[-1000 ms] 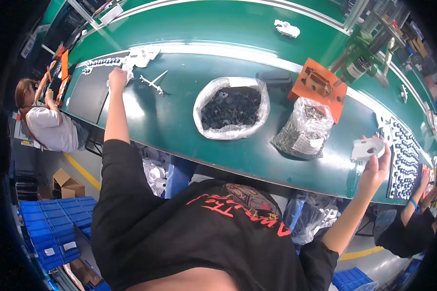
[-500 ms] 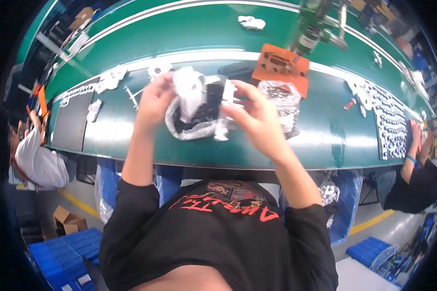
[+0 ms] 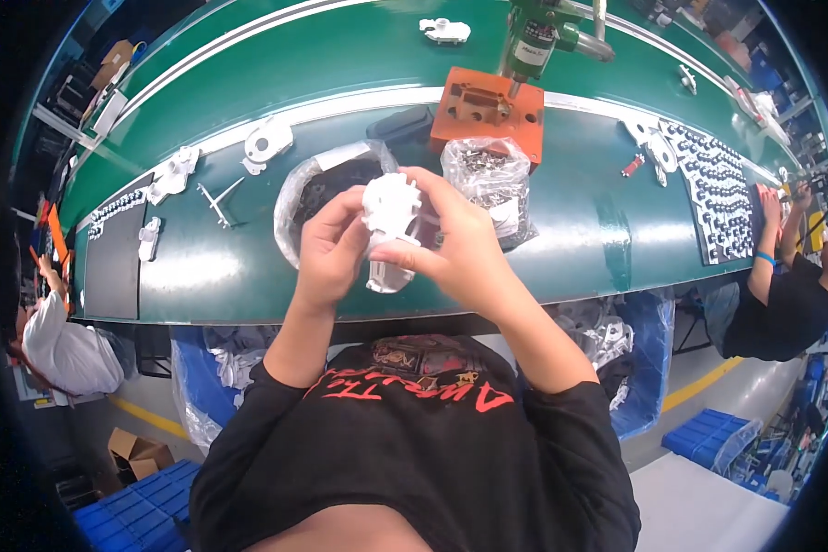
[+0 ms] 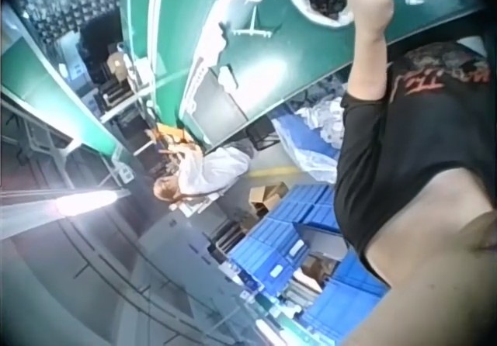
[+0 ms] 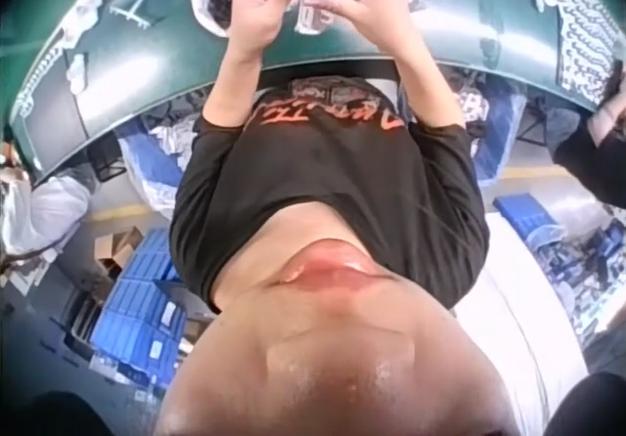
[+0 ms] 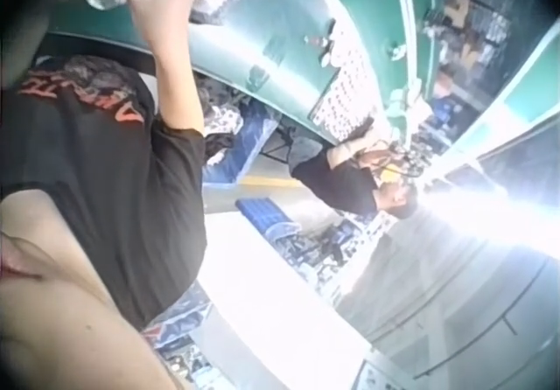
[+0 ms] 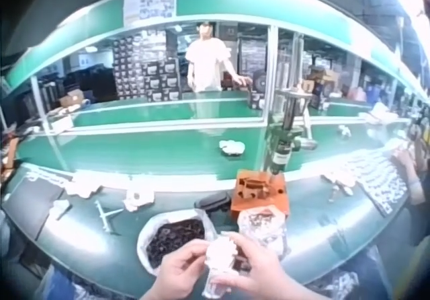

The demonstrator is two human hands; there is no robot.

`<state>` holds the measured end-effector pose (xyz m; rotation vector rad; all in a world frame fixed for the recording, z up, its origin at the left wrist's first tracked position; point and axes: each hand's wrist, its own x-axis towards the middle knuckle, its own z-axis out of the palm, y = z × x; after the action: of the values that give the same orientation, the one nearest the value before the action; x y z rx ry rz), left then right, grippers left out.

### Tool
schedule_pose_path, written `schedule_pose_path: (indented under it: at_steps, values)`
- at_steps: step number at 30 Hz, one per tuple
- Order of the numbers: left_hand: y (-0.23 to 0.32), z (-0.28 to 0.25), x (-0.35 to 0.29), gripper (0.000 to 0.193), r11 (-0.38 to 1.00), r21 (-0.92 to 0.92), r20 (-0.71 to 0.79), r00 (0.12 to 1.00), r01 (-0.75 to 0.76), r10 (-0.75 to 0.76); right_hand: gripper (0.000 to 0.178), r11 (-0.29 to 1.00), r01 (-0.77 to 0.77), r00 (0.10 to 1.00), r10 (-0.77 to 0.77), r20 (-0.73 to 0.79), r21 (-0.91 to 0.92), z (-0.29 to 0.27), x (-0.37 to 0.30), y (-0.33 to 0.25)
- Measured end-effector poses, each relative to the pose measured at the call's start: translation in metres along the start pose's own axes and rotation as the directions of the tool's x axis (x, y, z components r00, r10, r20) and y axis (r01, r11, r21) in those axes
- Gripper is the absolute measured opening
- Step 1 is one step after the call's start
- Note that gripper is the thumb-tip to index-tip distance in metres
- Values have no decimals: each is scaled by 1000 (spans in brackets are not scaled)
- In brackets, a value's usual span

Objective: Assembling small plastic parts using a manual press fixture on a factory production line.

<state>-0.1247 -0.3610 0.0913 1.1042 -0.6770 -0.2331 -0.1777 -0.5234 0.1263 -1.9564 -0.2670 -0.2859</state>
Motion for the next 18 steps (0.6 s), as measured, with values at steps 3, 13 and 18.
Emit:
schedule_pose_path:
  at_steps: [3, 13, 18]
  values:
    - [4, 15, 2, 28, 964, -241, -99, 985, 112, -140, 58, 983, -162, 987, 161, 10, 91, -1, 9, -22]
    - [-9, 1, -2, 14, 937, 331, -188, 981, 110, -49, 44, 985, -139, 990, 140, 5, -105, -22, 29, 15]
    - [3, -5, 52, 13, 670, 740, -29, 991, -65, 128, 19, 846, -100, 985, 9, -173, -523, -63, 46, 66]
